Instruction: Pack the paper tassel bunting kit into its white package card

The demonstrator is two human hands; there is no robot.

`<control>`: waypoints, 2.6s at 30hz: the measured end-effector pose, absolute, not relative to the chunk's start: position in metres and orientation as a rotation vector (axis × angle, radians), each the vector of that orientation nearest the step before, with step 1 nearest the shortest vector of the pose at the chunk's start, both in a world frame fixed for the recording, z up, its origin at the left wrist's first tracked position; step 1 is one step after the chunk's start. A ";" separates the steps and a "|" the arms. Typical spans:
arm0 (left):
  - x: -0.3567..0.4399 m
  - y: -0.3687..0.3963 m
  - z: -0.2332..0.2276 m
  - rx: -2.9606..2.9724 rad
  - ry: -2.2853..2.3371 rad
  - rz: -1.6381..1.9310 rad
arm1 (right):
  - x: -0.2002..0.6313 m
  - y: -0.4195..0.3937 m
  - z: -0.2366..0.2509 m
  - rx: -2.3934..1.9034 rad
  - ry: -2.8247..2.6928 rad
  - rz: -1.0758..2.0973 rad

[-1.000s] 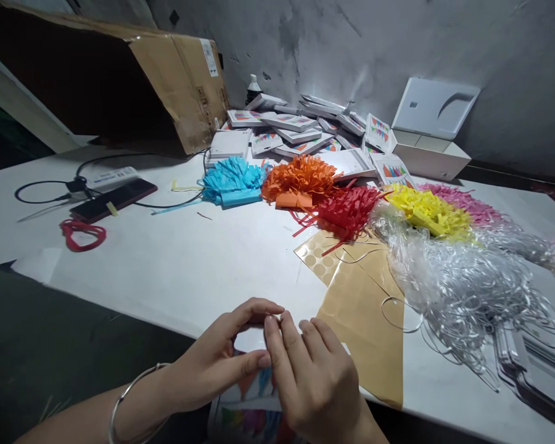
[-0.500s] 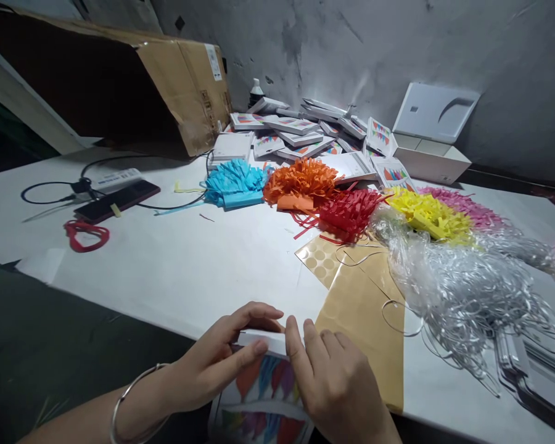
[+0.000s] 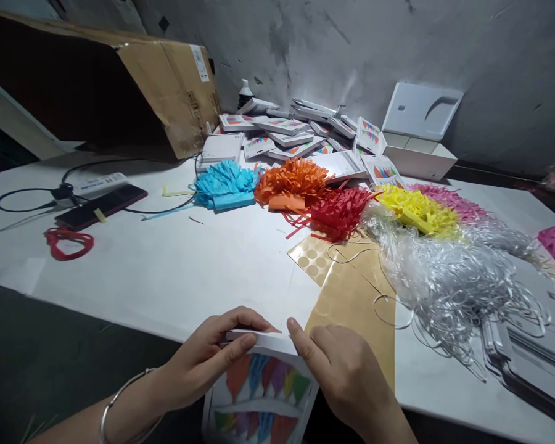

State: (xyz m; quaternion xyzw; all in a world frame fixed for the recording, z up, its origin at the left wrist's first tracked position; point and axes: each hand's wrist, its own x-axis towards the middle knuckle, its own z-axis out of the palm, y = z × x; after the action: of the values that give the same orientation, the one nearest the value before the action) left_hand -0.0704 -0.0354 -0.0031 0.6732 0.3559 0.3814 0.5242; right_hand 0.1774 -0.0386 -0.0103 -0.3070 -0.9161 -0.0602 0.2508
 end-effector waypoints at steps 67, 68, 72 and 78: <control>-0.009 -0.051 0.002 2.557 0.638 1.316 | 0.209 -0.056 0.038 -1.100 -2.175 1.117; -0.009 -0.050 0.002 2.551 0.627 1.300 | 0.208 -0.056 0.039 -1.097 -2.179 1.113; -0.008 -0.052 0.001 2.485 0.702 1.279 | 0.203 -0.060 0.040 -1.046 -2.230 1.044; -0.029 -0.045 0.005 2.556 0.915 1.133 | 0.193 -0.078 0.014 -1.006 -2.115 0.632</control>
State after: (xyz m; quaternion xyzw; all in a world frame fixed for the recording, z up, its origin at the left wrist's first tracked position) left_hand -0.0286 -0.0446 0.0053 0.8645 0.3096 0.3832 0.0995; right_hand 0.1927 -0.0776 0.0139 -0.3885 -0.8166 0.2438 0.3503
